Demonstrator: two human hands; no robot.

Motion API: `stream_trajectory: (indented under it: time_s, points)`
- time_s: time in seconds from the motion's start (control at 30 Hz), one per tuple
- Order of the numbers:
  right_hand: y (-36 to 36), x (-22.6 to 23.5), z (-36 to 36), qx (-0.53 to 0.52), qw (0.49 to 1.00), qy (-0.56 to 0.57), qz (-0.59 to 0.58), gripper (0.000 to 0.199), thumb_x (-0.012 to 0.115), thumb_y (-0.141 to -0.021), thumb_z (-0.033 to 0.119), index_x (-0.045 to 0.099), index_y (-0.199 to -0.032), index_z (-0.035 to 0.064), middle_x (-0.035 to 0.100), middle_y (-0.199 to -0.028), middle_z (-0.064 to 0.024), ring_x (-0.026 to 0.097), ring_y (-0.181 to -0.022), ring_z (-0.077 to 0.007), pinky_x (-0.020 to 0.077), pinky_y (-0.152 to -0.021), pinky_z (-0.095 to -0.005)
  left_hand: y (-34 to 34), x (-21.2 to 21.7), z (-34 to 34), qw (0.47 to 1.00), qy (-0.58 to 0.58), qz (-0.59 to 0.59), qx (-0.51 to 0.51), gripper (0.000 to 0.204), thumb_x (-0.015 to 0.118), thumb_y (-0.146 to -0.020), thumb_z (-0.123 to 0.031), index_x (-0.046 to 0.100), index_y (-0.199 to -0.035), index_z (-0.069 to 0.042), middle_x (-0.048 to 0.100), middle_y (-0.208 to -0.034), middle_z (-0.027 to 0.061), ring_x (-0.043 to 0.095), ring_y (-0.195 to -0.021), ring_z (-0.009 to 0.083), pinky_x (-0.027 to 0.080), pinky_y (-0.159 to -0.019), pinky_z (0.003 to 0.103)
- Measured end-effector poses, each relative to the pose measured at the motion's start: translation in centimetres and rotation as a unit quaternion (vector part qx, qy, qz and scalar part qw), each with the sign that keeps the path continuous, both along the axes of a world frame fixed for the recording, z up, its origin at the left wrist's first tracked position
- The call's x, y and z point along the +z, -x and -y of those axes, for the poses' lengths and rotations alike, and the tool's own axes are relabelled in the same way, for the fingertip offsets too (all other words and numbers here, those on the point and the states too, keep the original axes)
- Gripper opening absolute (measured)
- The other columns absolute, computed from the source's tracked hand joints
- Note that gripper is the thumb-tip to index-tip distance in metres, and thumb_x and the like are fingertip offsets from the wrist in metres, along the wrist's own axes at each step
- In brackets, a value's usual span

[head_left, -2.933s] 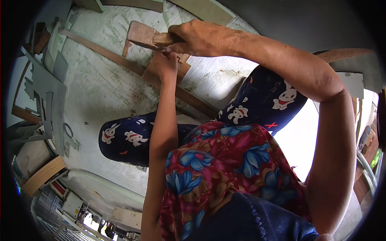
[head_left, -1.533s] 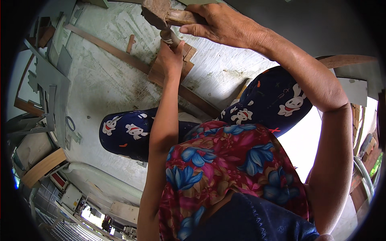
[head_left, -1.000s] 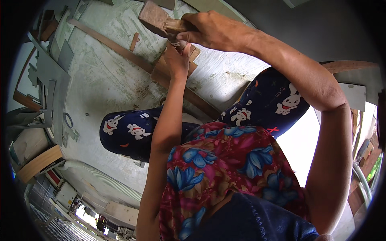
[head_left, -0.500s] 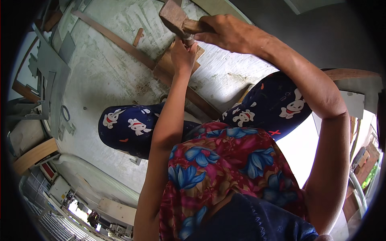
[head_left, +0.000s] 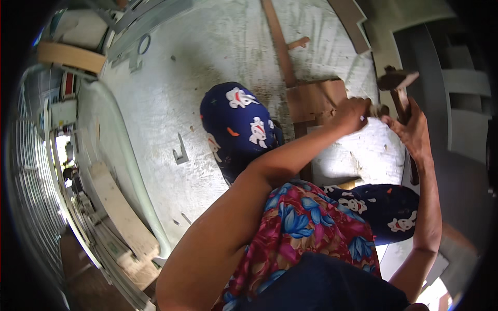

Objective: Using a hammer and a manual chisel to create or refine a mortise joint in a piece of wood.

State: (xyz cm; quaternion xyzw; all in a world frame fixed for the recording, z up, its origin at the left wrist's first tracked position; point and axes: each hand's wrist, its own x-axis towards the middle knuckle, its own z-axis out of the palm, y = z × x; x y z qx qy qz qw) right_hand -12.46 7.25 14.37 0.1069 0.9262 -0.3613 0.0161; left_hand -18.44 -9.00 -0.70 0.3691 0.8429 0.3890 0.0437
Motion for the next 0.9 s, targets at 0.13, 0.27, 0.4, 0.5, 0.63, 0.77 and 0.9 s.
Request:
stream_trajectory:
  time_s: [0.13, 0.27, 0.4, 0.5, 0.63, 0.77, 0.9]
  points:
    - [0.6, -0.4, 0.1, 0.009, 0.999, 0.033, -0.015, 0.071, 0.089, -0.064, 0.026, 0.053, -0.115, -0.008, 0.066, -0.089, -0.0192, 0.065, -0.081, -0.0213, 0.0524, -0.073, -0.0337, -1.1, 2.6, 0.1, 0.999, -0.027, 0.026, -0.03, 0.038, 0.07, -0.067, -0.014, 0.058, -0.1, -0.002, 0.063, -0.082, 0.0158, 0.064, -0.082, 0.0349, 0.051, -0.072, 0.045]
    - [0.7, 0.5, 0.0, 0.005, 0.999, -0.006, -0.032, 0.073, 0.088, -0.065, 0.023, 0.05, -0.119, -0.0083, 0.065, -0.089, -0.02, 0.065, -0.081, -0.0226, 0.0534, -0.071, -0.0341, -0.6, 4.7, -0.1, 0.999, -0.029, 0.029, -0.013, 0.038, 0.07, -0.064, -0.014, 0.059, -0.098, -0.002, 0.063, -0.081, 0.0154, 0.064, -0.082, 0.0339, 0.052, -0.072, 0.044]
    - [0.1, 0.5, -0.5, -0.007, 0.996, -0.041, -0.077, 0.071, 0.084, -0.067, 0.02, 0.049, -0.122, -0.0084, 0.065, -0.099, -0.0215, 0.066, -0.084, -0.023, 0.0539, -0.076, -0.0326, -0.5, 5.9, -0.5, 0.999, -0.039, 0.026, -0.019, 0.037, 0.069, -0.063, -0.015, 0.058, -0.096, -0.002, 0.063, -0.082, 0.0153, 0.064, -0.081, 0.0339, 0.052, -0.072, 0.044]
    - [0.1, 1.6, 0.0, -0.022, 0.998, 0.032, -0.049, 0.071, 0.083, -0.068, 0.02, 0.049, -0.124, -0.0076, 0.065, -0.101, -0.0195, 0.065, -0.086, -0.0208, 0.0534, -0.078, -0.0319, -0.5, 6.3, -0.4, 0.999, -0.034, 0.022, -0.021, 0.035, 0.069, -0.063, -0.015, 0.058, -0.094, -0.003, 0.063, -0.083, 0.015, 0.064, -0.08, 0.0339, 0.051, -0.072, 0.043]
    - [0.3, 2.5, -0.7, -0.016, 0.999, 0.049, -0.01, 0.063, 0.08, -0.071, 0.018, 0.052, -0.122, -0.0071, 0.067, -0.098, -0.016, 0.063, -0.086, -0.0167, 0.0516, -0.078, -0.0305, -0.2, 7.0, -0.4, 0.999, -0.039, 0.03, -0.023, 0.032, 0.069, -0.063, -0.015, 0.058, -0.091, -0.003, 0.063, -0.083, 0.015, 0.064, -0.08, 0.0346, 0.051, -0.072, 0.044]
    - [0.2, 3.6, -0.3, -0.008, 0.998, 0.037, -0.044, 0.055, 0.078, -0.071, 0.016, 0.054, -0.115, -0.0085, 0.066, -0.088, -0.0155, 0.062, -0.079, -0.0167, 0.0504, -0.073, -0.0293, 0.0, 8.1, -0.7, 1.0, -0.023, 0.006, -0.015, 0.031, 0.068, -0.064, -0.015, 0.059, -0.092, -0.003, 0.063, -0.08, 0.0155, 0.064, -0.081, 0.0351, 0.051, -0.073, 0.045]
    - [0.2, 3.8, -0.4, -0.01, 0.996, 0.015, -0.085, 0.045, 0.078, -0.073, 0.018, 0.057, -0.106, -0.0038, 0.064, -0.079, -0.017, 0.059, -0.069, -0.0183, 0.0488, -0.065, -0.0324, 0.5, 9.1, -0.9, 0.999, 0.022, 0.008, -0.026, 0.04, 0.069, -0.07, -0.017, 0.06, -0.107, -0.004, 0.066, -0.09, 0.0188, 0.065, -0.086, 0.0342, 0.052, -0.076, 0.044]
